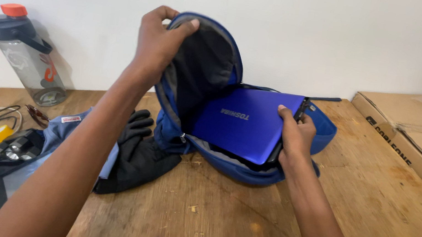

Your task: The person opens a blue backpack and places a laptop, a tablet, a smartphone, a headlamp, and two charging cables inside. The items are arranged sequentially on a wooden table before being packed into the bag.

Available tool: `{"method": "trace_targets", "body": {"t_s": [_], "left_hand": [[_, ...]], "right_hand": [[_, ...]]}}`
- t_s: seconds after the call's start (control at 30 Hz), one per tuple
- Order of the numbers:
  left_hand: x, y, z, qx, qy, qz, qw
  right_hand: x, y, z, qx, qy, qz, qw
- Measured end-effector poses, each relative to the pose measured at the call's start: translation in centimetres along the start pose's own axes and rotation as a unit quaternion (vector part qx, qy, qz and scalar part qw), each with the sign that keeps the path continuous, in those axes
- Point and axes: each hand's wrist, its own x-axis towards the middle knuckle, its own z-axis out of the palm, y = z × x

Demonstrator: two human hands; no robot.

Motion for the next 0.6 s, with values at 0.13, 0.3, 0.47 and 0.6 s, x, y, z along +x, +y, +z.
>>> {"method": "trace_targets", "body": {"t_s": [0.13,0.3,0.47,0.6], "left_hand": [[-1.0,0.6,-1.0,0.048,-0.063,-0.083,0.993],[-2.6,0.4,4.2,0.011,-0.082,-0.067,0.994],[-4.3,1.8,9.4,0.021,-0.123,-0.087,0.988],[-4.8,2.3,9.9,0.022,-0.104,-0.033,0.994]], "right_hand": [[0.2,0.2,0.1,-0.023,0.05,0.005,0.998],[-0.7,2.4,1.1,0.052,0.008,0.024,0.998],[-2.9,5.6,2.7,0.112,-0.038,0.171,0.978],[-2.2,6.5,2.5,0.126,-0.077,0.29,0.946]]}}
